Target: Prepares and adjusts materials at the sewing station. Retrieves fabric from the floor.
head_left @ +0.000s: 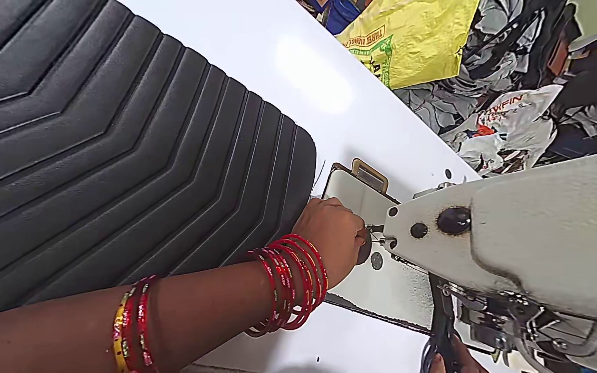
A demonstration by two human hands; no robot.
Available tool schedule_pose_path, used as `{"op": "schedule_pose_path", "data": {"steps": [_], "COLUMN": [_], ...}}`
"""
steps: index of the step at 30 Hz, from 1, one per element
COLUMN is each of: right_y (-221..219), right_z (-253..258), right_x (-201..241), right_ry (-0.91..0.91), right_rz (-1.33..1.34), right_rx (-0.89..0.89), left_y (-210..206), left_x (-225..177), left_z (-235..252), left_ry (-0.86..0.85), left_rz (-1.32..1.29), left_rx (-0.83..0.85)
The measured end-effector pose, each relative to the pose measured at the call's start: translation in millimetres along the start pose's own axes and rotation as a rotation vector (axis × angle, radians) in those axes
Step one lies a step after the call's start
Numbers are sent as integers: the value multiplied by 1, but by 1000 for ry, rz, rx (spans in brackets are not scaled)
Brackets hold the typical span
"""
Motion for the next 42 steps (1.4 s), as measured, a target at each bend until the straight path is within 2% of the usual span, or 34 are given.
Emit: {"op": "schedule_pose_path", "data": {"steps": [4,7,10,12,14,19,21,23,26,28,29,30,32,34,38,40,42], "right_y": [8,-2,-42,-60,-66,-70,-69,-69,-76,-73,-67,-61,-53,-51,-55,-55,-56], "right_z": [10,29,60,80,92,103,104,102,92,79,68,54,15,-22,-40,-37,-32], "right_x": [40,94,132,146,153,160,158,147,117,109,112,118,132,139,137,141,148], "right_ry": [210,305,153,-21,-86,0,-42,-172,-530,-665,-660,-626,-559,-588,-865,-888,-897], "right_rz": [17,276,680,828,832,656,704,919,1488,1900,1968,1967,1837,1648,1549,1504,1470], "right_rx": [-60,49,276,330,282,172,161,151,154,264,378,519,817,972,893,903,927], "left_y": [0,0,-1,0,0,0,0,1,17,35,42,46,42,37,30,20,2], "left_x": [0,-1,0,1,1,2,1,0,-4,-8,-8,-6,6,15,19,9,-8], "left_z": [1,0,0,0,1,1,0,-1,-8,-13,-13,-12,-3,5,8,-4,-31], "left_ry": [16,16,27,29,54,121,119,104,3,-64,-83,-104,-83,-50,80,162,197], "left_rz": [-1,-11,0,16,12,-20,-20,-23,-35,-20,14,54,99,132,297,464,480], "left_rx": [16,4,20,1,18,99,108,94,-108,-293,-344,-362,-216,-92,-35,79,192]}}
Point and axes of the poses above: each hand's wrist, its own z-axis towards the middle knuckle, its own y-axis out of the back of the hand, x = y × z, the point moved 10 cm from there along z, towards the middle knuckle, and after that the axes turned 4 degrees about -x, right-handed, at the moved point
